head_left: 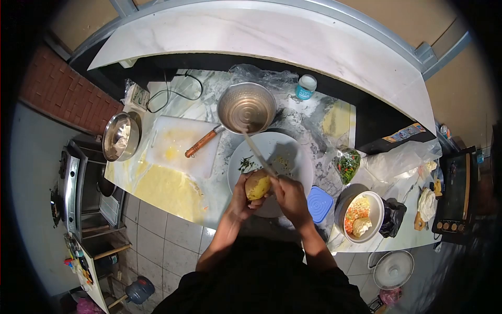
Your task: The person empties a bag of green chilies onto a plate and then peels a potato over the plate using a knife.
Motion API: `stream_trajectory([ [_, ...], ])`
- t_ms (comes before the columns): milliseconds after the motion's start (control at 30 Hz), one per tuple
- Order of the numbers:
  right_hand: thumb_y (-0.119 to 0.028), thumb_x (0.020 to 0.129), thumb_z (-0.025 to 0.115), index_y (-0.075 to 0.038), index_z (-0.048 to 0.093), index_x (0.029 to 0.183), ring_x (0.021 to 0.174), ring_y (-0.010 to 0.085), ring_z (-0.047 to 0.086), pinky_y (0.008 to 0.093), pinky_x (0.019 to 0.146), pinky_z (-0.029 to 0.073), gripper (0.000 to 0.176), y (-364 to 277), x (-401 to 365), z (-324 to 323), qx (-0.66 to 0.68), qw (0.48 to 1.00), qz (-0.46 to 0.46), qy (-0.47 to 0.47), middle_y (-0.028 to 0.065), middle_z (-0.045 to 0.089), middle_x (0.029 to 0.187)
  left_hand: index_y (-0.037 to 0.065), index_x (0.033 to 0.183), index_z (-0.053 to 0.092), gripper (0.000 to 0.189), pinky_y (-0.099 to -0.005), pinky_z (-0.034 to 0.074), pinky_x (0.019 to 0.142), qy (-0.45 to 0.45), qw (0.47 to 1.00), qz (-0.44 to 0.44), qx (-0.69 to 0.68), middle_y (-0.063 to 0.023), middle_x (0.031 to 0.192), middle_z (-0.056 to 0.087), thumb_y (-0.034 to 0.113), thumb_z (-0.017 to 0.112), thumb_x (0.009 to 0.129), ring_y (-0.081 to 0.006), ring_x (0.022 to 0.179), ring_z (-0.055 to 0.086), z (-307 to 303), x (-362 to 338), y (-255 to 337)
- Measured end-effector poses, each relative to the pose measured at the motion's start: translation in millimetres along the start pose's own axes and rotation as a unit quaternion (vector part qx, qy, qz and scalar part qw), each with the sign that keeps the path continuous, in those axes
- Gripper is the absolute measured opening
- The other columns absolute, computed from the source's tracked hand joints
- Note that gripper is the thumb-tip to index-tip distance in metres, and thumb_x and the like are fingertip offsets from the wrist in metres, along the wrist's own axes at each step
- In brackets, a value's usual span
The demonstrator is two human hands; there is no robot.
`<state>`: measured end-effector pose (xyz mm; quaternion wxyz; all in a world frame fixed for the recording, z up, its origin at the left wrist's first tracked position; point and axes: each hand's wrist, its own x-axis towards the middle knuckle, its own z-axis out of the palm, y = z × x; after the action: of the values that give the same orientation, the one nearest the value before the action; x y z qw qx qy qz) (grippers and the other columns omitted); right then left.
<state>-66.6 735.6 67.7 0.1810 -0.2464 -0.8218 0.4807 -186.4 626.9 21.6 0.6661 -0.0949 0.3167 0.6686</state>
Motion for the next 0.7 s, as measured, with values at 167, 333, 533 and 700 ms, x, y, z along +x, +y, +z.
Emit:
stream_trajectory([
  [167, -0.017, 0.093, 0.054, 0.001, 0.057, 0.075, 0.068, 0.041, 0.058, 0.0437, 0.059, 0.044, 0.026, -10, 5, -4, 0.059, 0.998, 0.018, 0.016, 0.0209, 0.058, 0.072, 0.01, 0.103, 0.057, 0.05, -0.0162, 0.027, 0.033, -0.005, 1.0, -0.009, -0.013, -0.0121, 0.078, 0.058, 0.05, 0.029, 0.092, -0.0108, 0.045, 0.042, -5, 2, -1],
  [333, -0.017, 0.094, 0.054, 0.002, 0.057, 0.076, 0.067, 0.0414, 0.058, 0.0428, 0.059, 0.044, 0.026, -4, -1, 1, -0.023, 1.0, -0.01, 0.017, 0.0222, 0.057, 0.071, 0.006, 0.103, 0.056, 0.049, -0.0167, 0.031, 0.031, 0.025, 1.0, 0.015, -0.006, -0.0136, 0.08, 0.059, 0.046, 0.028, 0.093, -0.0144, 0.046, 0.046, -3, 3, 0],
  [533, -0.015, 0.094, 0.054, 0.003, 0.057, 0.077, 0.066, 0.0417, 0.055, 0.0453, 0.059, 0.042, 0.024, -4, -5, 0, -0.003, 0.999, -0.042, 0.023, 0.0222, 0.055, 0.072, 0.004, 0.107, 0.056, 0.051, -0.0172, 0.031, 0.029, -0.062, 0.993, -0.019, -0.099, -0.0166, 0.08, 0.059, 0.044, 0.028, 0.093, -0.0147, 0.045, 0.046, -1, 2, 5],
  [700, -0.014, 0.093, 0.054, 0.003, 0.056, 0.078, 0.07, 0.0425, 0.057, 0.0447, 0.06, 0.043, 0.023, -9, -5, -3, 0.006, 1.0, -0.02, 0.011, 0.0231, 0.057, 0.075, 0.003, 0.106, 0.056, 0.05, -0.0182, 0.031, 0.029, -0.073, 0.992, -0.034, -0.097, -0.0163, 0.076, 0.058, 0.044, 0.03, 0.093, -0.0131, 0.039, 0.041, 0, 4, 7],
])
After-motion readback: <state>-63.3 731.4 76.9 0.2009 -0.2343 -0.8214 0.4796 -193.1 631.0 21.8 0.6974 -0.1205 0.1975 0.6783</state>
